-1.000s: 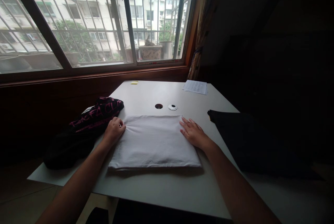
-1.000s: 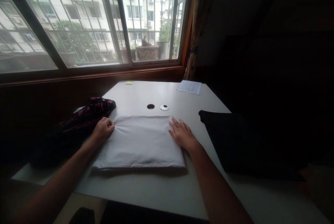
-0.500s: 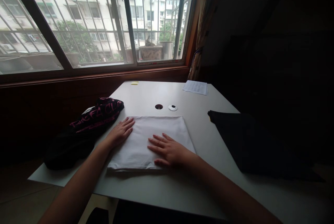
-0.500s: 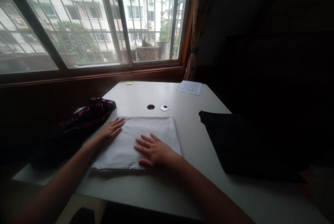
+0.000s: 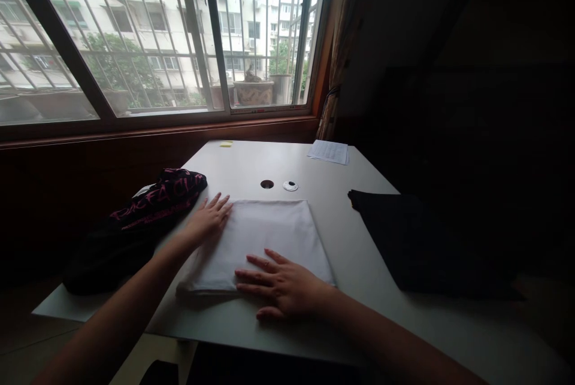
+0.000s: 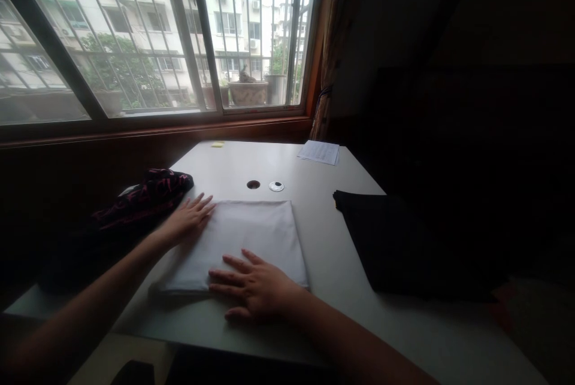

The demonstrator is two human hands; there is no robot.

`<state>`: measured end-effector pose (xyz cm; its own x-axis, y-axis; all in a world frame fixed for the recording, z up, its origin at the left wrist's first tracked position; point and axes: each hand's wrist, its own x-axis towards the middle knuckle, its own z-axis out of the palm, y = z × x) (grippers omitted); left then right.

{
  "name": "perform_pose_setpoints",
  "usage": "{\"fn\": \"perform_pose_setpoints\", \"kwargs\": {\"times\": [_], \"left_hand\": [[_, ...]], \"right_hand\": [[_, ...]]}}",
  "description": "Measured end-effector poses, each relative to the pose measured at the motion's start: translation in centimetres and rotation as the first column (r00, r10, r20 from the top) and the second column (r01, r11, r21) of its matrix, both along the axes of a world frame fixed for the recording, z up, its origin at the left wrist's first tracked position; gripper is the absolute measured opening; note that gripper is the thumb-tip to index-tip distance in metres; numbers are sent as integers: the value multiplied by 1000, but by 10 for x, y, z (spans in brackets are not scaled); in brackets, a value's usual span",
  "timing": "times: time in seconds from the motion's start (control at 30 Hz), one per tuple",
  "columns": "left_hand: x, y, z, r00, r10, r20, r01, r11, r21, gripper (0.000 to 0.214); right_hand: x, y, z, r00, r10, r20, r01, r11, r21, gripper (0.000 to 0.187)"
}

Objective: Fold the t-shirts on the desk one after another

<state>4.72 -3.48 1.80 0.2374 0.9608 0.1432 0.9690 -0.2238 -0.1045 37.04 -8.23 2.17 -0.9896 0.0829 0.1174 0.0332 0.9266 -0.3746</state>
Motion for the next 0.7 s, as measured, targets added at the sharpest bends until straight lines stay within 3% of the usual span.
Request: {"fn": "perform_pose_setpoints", "kwargs": {"times": [0.13, 0.3, 0.4, 0.5, 0.7], "left_hand": [[50, 18, -1, 986, -165, 38, 168, 983, -80, 56], [93, 51, -12, 981, -142, 132, 165, 969, -185, 61], [88, 69, -16, 983, -75, 169, 108, 975, -193, 62], [67, 79, -17, 981, 6, 192, 36, 977, -211, 62], [30, 77, -18, 975, 125, 185, -92, 980, -178, 61]], "right_hand": [[0, -3, 5, 1000, 14, 5, -14, 999, -43, 69], [2, -9, 12, 1000, 20, 23, -18, 995, -99, 71], [3, -13, 15, 1000, 6, 26, -3, 994, -113, 73], [3, -14, 16, 1000, 1, 23, 2, 991, -134, 75], [1, -5, 26, 995, -35, 88, 58, 960, -273, 72]]}}
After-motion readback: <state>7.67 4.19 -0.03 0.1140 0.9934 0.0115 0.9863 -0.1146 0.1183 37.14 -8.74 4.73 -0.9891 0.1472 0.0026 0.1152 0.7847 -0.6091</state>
